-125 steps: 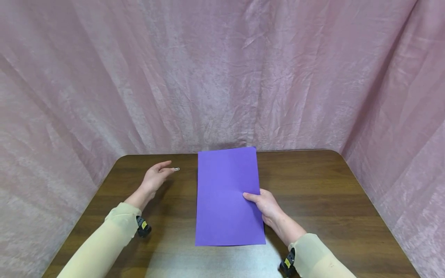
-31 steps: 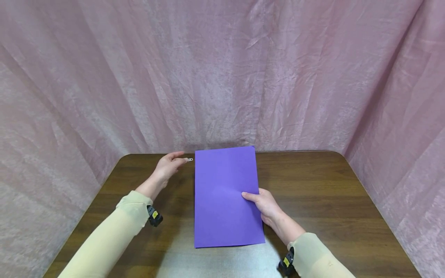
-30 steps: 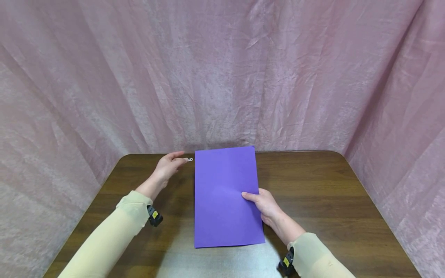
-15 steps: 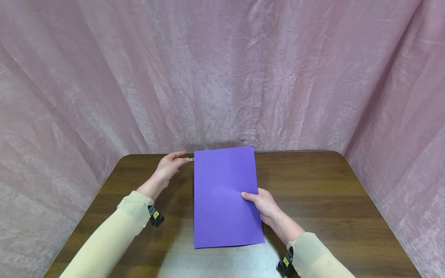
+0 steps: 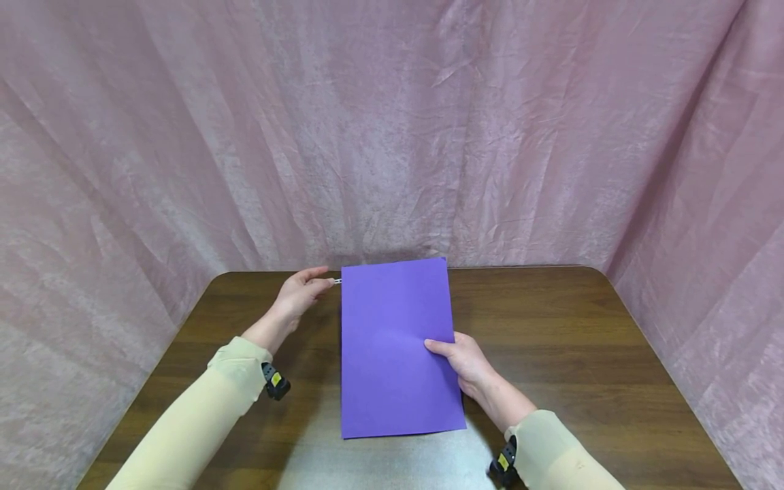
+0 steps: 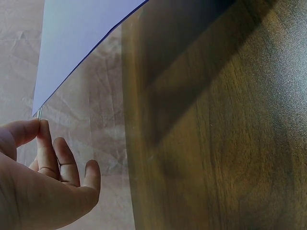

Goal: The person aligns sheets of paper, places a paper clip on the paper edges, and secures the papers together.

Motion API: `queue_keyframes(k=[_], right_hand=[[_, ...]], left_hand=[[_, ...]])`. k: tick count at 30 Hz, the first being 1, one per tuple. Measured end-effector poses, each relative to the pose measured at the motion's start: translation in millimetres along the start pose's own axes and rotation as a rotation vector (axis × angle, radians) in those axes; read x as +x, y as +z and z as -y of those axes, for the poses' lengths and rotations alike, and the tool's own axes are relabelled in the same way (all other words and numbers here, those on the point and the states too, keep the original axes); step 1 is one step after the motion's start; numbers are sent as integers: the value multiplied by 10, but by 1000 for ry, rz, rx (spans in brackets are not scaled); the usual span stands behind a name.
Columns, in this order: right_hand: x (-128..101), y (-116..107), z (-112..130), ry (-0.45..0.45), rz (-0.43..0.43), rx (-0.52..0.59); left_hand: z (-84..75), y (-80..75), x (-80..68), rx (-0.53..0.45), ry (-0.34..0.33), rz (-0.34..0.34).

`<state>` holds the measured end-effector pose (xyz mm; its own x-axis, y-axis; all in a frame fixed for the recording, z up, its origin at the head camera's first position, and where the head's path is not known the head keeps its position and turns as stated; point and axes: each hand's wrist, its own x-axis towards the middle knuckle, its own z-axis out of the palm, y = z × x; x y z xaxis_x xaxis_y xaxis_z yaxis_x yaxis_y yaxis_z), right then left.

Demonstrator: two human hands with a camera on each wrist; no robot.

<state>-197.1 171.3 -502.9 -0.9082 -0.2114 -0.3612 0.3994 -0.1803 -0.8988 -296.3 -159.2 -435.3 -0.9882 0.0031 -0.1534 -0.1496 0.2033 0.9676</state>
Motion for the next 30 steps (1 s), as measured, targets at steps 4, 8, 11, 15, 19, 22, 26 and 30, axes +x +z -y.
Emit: queue_keyframes(k=[4, 8, 11, 15, 19, 22, 26, 30], right_hand=[[5, 4, -5, -3, 3, 2], [4, 8, -9, -4, 0, -1], [2, 13, -11, -3, -2, -5], [5, 18, -12, -7, 7, -9], [9, 19, -13, -9, 12, -5], [11, 23, -15, -7, 8, 2], [10, 34, -19, -5, 7, 6], [8, 38, -19, -4, 6, 8]], left_hand=[[-10, -1, -10, -2, -7, 3], [-16, 3, -19, -2, -6, 5], [-15, 8, -19, -8, -2, 1], [-15, 15, -11, -13, 13, -7], [-15, 19, -7, -7, 19, -10], [-13, 18, -7, -4, 21, -11], [-14, 12, -10, -4, 25, -10], [-14, 21, -5, -5, 20, -12]])
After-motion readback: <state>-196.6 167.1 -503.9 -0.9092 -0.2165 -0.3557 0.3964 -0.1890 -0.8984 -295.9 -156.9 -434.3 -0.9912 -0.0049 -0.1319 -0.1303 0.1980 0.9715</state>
